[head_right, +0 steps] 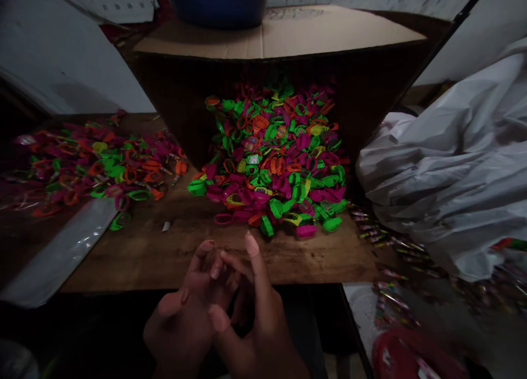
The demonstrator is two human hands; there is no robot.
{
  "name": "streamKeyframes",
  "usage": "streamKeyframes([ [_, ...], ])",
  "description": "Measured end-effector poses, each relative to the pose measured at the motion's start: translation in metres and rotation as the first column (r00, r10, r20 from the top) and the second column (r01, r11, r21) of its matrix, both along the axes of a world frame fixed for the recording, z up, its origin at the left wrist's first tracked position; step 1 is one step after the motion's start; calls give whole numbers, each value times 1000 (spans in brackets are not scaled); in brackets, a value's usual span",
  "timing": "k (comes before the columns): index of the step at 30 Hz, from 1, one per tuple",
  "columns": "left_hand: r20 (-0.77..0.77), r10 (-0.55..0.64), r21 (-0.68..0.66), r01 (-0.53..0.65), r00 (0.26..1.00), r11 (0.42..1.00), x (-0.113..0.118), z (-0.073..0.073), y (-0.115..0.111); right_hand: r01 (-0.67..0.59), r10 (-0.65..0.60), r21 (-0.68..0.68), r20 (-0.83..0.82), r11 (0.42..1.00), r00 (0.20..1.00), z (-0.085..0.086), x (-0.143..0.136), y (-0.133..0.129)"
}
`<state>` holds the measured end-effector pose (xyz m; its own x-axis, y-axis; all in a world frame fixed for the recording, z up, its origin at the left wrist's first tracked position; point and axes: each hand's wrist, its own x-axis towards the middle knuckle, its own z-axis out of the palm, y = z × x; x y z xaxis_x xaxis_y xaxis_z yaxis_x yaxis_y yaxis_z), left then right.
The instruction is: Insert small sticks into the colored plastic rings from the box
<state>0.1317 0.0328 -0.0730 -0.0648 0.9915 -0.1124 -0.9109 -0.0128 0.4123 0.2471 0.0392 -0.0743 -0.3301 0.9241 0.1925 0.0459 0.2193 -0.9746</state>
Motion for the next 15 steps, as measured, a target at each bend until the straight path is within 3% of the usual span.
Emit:
streamKeyframes([
  [15, 7, -23, -15, 24, 1000, 1000, 2, 0, 1, -2, 2, -6, -17, 1000, 1000, 0, 2, 1],
])
